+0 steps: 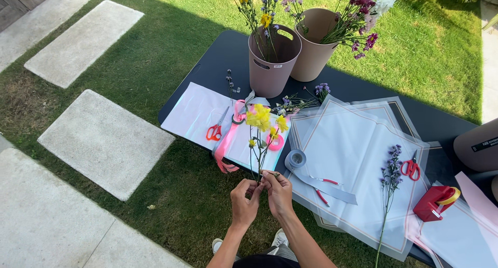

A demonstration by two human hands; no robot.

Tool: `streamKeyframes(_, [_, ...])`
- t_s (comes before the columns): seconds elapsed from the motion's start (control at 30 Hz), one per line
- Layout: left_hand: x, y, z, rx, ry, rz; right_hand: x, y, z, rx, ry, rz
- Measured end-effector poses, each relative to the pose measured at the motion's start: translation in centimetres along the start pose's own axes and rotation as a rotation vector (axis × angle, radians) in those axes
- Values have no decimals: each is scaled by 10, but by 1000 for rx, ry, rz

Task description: The person selects flowers from containers, trims the ends of the stems with shears, and wraps tape around the stems to secure the bundle.

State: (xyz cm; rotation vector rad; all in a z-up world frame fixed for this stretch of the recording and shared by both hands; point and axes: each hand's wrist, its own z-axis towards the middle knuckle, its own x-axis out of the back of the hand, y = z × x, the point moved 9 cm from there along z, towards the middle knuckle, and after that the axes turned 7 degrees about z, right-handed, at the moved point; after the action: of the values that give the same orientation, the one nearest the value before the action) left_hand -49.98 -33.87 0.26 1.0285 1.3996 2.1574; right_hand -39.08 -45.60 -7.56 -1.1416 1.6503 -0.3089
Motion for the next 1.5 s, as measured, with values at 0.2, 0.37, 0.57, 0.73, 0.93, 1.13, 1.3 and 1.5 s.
streamKeyframes(0.2, [4,-16,1,28,3,8,1,-46,-18,134,-31,-661])
streamKeyframes(0.37, [6,-23,-1,81,-26,-7,18,-32,-16,122,-228,-1117])
streamKeyframes(0.57, [-1,-22,-2,108,-79,-29,-4,-85,-24,363,-193,-1069])
streamKeyframes(0.73, [-11,-17,-1,136,-157,-72,-25,-127,-31,432,-126,-920])
streamKeyframes(0.93, [-21,-9,-3,102,-203,-60,-61,-161,-45,605,-167,-854])
streamKeyframes(1.13, [-28,-5,-5,117,-221,-69,-76,-177,-50,611,-158,-791])
streamKeyframes(1.3, [-31,-5,-11,113,-227,-77,-60,-173,-52,591,-137,-799])
streamKeyframes(1.5, [-32,1,-14,121,-217,-80,-41,-165,-56,503,-105,-803])
